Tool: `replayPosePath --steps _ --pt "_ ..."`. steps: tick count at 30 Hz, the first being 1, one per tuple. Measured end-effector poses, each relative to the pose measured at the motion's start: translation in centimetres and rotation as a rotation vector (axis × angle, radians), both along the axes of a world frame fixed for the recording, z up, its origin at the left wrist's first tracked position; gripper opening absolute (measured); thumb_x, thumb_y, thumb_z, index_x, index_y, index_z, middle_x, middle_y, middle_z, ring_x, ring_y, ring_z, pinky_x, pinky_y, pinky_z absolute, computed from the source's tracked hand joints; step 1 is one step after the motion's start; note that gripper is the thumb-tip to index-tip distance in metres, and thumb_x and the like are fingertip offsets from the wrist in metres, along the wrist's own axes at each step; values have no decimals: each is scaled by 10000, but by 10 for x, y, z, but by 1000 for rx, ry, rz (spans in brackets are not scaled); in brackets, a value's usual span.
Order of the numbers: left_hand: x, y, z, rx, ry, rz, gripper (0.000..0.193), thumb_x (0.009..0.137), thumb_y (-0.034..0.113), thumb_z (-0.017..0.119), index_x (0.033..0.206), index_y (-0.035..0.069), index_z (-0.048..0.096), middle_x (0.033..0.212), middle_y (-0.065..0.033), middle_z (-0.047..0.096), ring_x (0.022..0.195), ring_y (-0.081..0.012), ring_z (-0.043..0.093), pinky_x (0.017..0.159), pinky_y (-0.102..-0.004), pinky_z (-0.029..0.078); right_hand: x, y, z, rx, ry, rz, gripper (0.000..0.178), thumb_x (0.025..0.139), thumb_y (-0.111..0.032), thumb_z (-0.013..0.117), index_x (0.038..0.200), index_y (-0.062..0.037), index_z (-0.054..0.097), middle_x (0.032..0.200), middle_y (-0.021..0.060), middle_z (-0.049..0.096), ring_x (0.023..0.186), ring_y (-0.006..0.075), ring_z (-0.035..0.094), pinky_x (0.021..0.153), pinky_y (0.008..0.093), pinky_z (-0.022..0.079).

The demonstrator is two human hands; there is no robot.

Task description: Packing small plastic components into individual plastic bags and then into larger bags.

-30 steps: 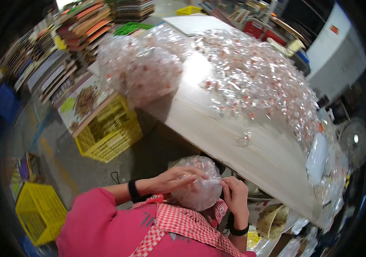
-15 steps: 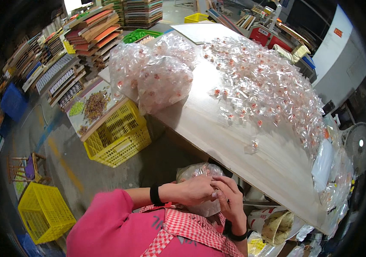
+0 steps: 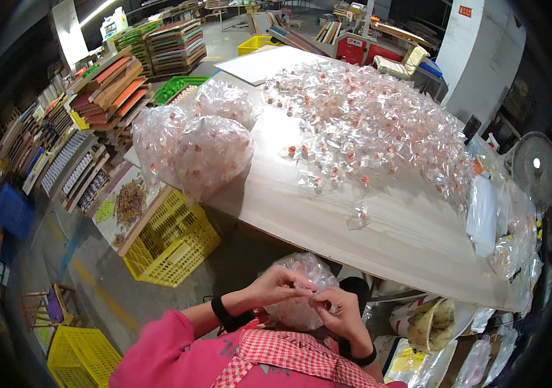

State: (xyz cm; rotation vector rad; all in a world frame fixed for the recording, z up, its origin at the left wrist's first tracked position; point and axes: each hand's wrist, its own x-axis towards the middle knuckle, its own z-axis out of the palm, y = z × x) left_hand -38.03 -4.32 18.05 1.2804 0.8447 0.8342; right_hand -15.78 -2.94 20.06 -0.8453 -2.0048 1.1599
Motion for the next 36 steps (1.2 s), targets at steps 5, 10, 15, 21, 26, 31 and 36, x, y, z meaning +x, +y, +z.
replayPosePath --steps 5,10,15,21,26,31,36 --pt "-2 -2 16 223 166 14 251 816 -19 715 1041 89 736 993 -53 702 970 -145 643 777 -283 510 1 -1 4 120 -90 -120 121 759 40 705 849 -38 685 892 96 686 776 206 660 667 278 506" --pt "0 -1 31 855 468 -59 358 713 -38 645 1044 96 655 1095 -88 629 1010 -318 618 836 -375 523 1 5 -1 134 -39 3 308 761 -10 705 1057 -47 630 1049 138 668 902 311 653 734 344 524" --pt "-2 1 29 1102 658 23 381 752 18 632 1116 125 608 1146 -75 591 1001 -306 616 822 -359 526 -4 5 1 -136 -85 -2 372 840 -78 635 1203 -32 566 1128 168 655 960 302 655 771 346 522" --pt "3 9 30 1462 812 179 245 750 131 631 992 121 596 959 -37 548 906 -187 597 724 -316 527 -18 18 -12 17 -16 9 393 904 -84 560 1292 -35 528 1185 189 626 1048 351 626 884 377 501" --pt "-5 9 26 1369 874 126 144 754 124 612 878 104 541 855 -41 552 827 -191 615 621 -305 515 -15 29 -6 168 -95 85 285 874 -94 604 1155 -47 616 1090 141 634 1011 337 615 847 381 519" --pt "-20 -18 9 1154 835 -115 117 770 106 594 863 90 525 763 -63 535 721 -232 620 565 -334 502 -3 34 -8 652 -460 -52 168 786 -112 660 952 -125 638 846 39 556 826 250 577 626 365 516" --pt "-32 -21 13 986 858 -192 263 796 128 615 1053 96 573 823 -71 556 771 -243 622 607 -351 509 5 21 -22 519 -434 -105 153 826 -147 641 979 -139 648 886 39 576 870 260 581 607 382 520"
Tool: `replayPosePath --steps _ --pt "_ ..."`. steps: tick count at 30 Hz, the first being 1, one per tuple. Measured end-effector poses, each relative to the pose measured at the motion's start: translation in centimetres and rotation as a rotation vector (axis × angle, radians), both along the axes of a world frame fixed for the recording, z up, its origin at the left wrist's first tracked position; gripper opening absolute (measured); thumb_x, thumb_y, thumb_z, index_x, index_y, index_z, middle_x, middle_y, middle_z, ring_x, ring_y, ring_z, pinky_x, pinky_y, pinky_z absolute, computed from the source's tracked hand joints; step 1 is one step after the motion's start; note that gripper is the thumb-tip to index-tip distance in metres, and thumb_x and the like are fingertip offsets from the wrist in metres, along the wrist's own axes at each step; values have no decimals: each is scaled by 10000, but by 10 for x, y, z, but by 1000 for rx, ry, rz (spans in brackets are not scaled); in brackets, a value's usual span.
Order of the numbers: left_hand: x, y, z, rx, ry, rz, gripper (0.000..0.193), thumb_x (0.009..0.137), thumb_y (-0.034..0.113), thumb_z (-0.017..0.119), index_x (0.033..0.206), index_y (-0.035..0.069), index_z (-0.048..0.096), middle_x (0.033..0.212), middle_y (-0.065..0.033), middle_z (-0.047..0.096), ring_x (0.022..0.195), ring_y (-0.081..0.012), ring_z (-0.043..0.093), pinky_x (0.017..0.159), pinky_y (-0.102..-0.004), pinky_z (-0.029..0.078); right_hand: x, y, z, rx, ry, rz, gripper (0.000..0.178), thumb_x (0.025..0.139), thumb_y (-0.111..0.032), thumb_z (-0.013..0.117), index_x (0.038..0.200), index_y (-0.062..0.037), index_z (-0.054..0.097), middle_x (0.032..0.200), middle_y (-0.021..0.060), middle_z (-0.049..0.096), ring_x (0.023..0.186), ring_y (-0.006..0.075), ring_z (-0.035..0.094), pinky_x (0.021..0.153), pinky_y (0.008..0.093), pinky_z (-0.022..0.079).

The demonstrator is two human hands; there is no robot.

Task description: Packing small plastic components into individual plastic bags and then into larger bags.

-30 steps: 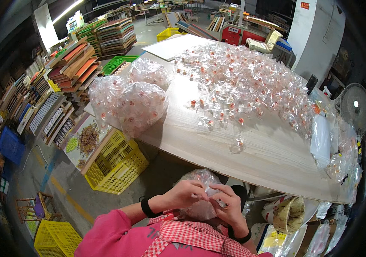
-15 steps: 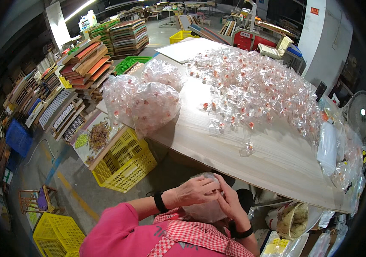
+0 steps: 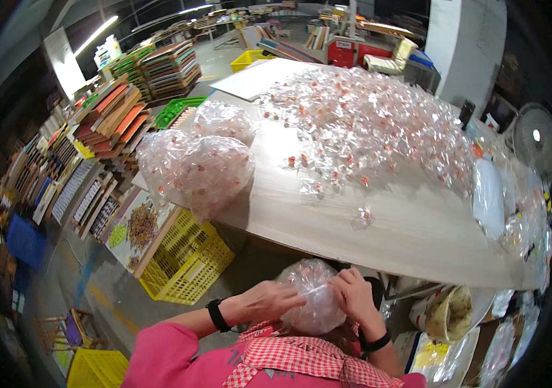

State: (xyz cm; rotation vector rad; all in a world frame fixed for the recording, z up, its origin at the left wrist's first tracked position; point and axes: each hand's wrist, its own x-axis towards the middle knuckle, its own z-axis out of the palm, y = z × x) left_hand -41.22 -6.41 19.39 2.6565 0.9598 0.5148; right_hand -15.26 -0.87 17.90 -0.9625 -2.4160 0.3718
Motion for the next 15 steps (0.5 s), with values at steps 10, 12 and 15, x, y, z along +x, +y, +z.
replayPosePath --steps 10,12,15 --pt "29 28 30 -157 352 -48 556 802 152 666 1339 111 526 1022 -128 651 889 -311 646 773 -380 551 8 5 29 -343 382 -87 250 878 -84 652 1127 -61 639 918 140 652 771 287 650 674 334 527" --pt "20 41 50 -151 210 -50 476 819 129 648 1284 94 559 968 -115 661 826 -246 650 690 -356 541 21 9 36 -264 487 -185 233 878 -62 647 1111 -56 639 905 148 645 760 299 647 653 340 526" --pt "-13 77 98 -372 -259 151 263 915 121 590 1166 63 644 946 -63 691 789 -84 627 626 -286 517 46 22 33 -93 555 -373 179 889 -7 606 1062 -44 634 875 141 632 749 271 637 662 332 510"
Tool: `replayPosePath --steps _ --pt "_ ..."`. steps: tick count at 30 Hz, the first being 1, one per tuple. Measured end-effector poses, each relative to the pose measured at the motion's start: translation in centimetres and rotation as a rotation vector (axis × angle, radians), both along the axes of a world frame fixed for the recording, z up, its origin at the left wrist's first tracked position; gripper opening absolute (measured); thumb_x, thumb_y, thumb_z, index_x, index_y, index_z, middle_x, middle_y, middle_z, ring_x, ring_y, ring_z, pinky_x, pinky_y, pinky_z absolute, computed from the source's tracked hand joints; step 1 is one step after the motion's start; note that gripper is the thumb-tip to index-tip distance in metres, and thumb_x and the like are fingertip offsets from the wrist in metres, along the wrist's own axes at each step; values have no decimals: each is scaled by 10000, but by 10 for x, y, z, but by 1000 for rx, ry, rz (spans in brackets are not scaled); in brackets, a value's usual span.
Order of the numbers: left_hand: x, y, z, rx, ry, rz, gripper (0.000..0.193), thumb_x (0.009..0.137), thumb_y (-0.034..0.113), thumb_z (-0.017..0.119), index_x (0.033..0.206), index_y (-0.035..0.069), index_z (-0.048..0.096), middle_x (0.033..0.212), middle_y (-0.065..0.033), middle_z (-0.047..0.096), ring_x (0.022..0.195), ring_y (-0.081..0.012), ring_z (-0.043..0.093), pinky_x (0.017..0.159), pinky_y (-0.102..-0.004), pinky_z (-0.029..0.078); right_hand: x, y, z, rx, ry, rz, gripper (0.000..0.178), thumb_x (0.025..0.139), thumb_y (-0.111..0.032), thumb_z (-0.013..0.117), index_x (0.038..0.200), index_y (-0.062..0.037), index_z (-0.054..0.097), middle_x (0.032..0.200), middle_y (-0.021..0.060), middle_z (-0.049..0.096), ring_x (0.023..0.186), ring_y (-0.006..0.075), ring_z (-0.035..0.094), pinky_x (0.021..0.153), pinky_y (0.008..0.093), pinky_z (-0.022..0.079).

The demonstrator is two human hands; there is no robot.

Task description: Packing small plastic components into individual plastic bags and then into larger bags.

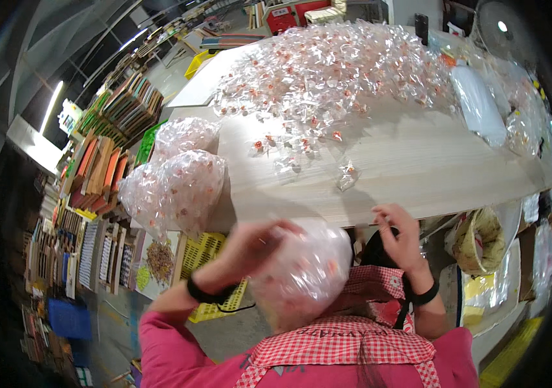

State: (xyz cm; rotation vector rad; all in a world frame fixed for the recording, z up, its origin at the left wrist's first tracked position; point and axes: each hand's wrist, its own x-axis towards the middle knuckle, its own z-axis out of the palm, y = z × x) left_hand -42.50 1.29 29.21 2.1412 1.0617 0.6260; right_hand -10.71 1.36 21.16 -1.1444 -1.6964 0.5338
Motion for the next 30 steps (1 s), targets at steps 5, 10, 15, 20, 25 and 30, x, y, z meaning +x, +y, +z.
replayPosePath --steps 5,10,15,20,25,30 --pt "-55 87 107 181 -226 414 280 986 129 521 1192 -8 652 1118 -46 668 1033 -114 589 923 -254 458 20 25 -3 61 -5 -143 281 792 85 594 1041 -44 619 847 125 603 776 291 616 683 338 498" --pt "-137 222 176 577 -161 528 371 971 131 497 1303 -5 595 1118 -87 688 972 -161 637 865 -301 501 20 47 -7 126 -159 -237 298 749 91 592 1009 -52 617 872 114 593 808 300 595 689 372 490" --pt "-193 359 196 1018 812 1081 367 980 216 499 1246 -13 606 1138 -209 669 1011 -318 665 813 -414 524 7 66 -28 70 -325 -277 308 704 57 620 994 -50 622 904 121 581 842 329 569 706 415 473" --pt "-255 480 122 637 607 1251 439 896 278 619 1222 -15 593 1100 -205 673 1016 -384 653 869 -459 527 7 67 -33 57 -410 -341 300 655 50 627 942 -38 622 895 108 577 838 333 577 714 424 473" --pt "-311 571 3 533 938 1186 355 839 198 584 1084 -46 664 1158 -296 631 1066 -431 627 944 -469 485 3 65 -34 10 -449 -394 318 587 44 619 893 -43 625 892 91 576 836 324 584 708 413 467" --pt "-216 616 -35 396 706 963 382 777 193 533 978 -100 674 1046 -340 643 1062 -452 625 897 -491 492 0 67 -23 -93 -498 -389 327 578 95 584 887 -11 596 901 132 553 822 366 558 696 434 458"
